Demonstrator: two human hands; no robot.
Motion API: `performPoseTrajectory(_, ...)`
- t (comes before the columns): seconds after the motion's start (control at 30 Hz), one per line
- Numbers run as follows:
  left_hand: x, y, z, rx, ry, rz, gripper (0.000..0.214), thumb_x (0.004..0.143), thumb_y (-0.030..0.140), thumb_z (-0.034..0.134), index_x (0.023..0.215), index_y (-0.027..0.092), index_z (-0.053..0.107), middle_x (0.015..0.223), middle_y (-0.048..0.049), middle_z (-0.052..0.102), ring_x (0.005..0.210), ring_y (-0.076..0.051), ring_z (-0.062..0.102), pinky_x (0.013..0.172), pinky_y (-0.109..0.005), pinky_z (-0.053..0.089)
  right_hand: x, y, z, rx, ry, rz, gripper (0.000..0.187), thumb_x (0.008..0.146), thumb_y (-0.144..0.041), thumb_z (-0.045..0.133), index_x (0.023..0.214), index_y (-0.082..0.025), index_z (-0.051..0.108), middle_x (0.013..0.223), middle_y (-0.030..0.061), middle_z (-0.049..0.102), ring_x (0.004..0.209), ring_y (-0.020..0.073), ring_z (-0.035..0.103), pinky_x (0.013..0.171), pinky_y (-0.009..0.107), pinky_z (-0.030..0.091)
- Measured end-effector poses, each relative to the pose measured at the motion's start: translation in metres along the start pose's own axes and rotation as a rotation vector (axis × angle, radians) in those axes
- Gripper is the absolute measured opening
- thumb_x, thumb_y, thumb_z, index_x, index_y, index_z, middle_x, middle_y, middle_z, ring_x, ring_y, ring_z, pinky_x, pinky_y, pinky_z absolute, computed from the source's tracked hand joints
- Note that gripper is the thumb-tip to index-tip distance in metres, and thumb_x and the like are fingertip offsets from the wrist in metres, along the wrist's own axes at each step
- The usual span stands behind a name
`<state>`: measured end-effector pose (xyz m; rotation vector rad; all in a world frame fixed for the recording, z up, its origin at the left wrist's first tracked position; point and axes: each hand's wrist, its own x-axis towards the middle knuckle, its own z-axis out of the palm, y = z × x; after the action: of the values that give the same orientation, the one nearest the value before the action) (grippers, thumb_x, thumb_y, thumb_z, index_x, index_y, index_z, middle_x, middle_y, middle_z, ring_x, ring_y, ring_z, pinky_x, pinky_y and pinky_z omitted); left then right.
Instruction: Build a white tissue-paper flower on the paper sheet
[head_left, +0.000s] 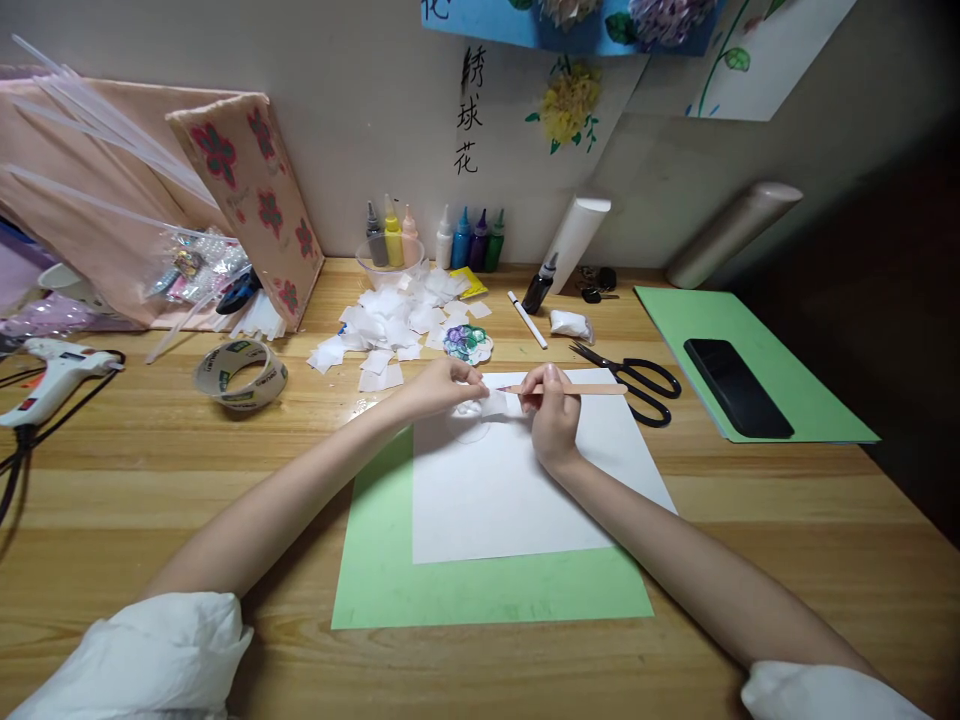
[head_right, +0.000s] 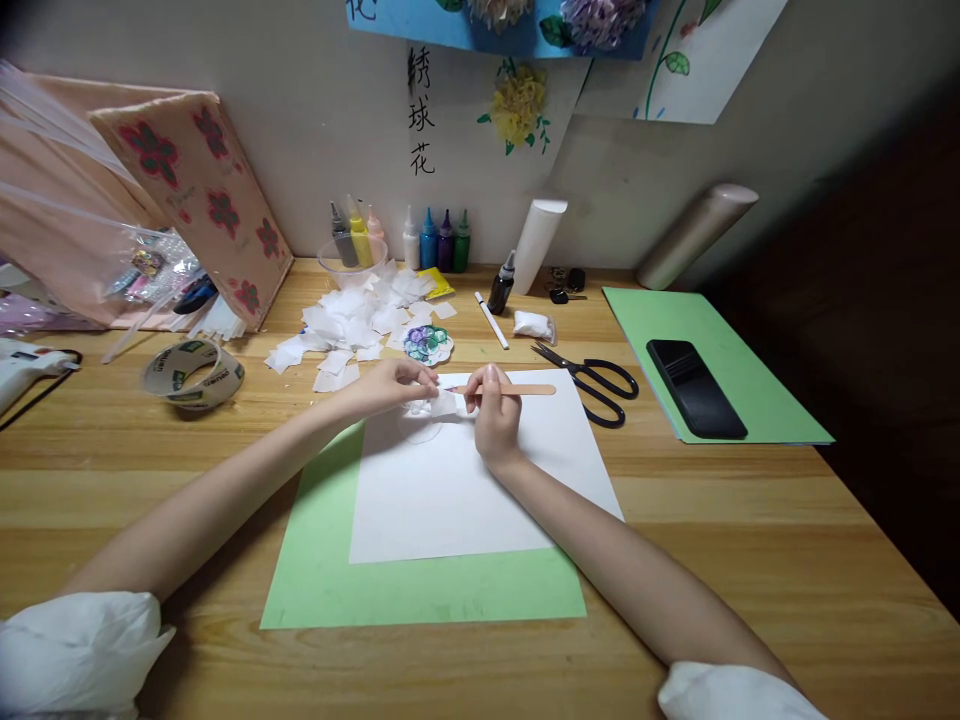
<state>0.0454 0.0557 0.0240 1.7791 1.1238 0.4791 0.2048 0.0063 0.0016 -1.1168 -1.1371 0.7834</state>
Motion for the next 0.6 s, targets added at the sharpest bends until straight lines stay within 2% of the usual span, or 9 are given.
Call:
performPoseTrajectory(0.2,0.0006,-0.0049,0.0003,0.225,0.099,0.017,0.018,0.068,0.032,0.056,0.066,0.017,0.066,0.098,-0.0046,0.066,0.095,-0.02,0.058,0.083,-0.03,0.044,-0.0002,0.004,0.0006,-0.078,-0.176,0.087,0.042,0.09,-0.049,0.035,0.062,-0.02,0.047,0.047,-0.0048,0.04,0.043,0.0096,0.038,0.045,0.023,0.031)
performPoseTrajectory(0.43,0.0009,-0.007,0.0003,0.296,0.099,0.032,0.015,0.067,0.027,0.053,0.067,0.017,0.065,0.095,-0.0046,0.066,0.094,-0.02,0.057,0.081,-0.029,0.045,0.0,0.0041,0.0011,-0.178,-0.279,0.087,0.043,0.092,-0.049,0.032,0.065,-0.02,0.049,0.049,-0.0047,0.042,0.047,0.01,0.041,0.051,0.023,0.034)
performPoseTrajectory(0.6,0.0015,-0.0061,-0.0009,0.348,0.084,0.059,0.019,0.071,0.031,0.053,0.074,0.017,0.065,0.089,-0.0044,0.066,0.09,-0.02,0.057,0.077,-0.028,0.044,-0.0019,0.0028,0.0016,-0.2,-0.337,0.048,0.042,0.091,-0.048,0.034,0.066,-0.02,0.05,0.051,-0.0044,0.043,0.049,0.0101,0.042,0.051,0.023,0.033)
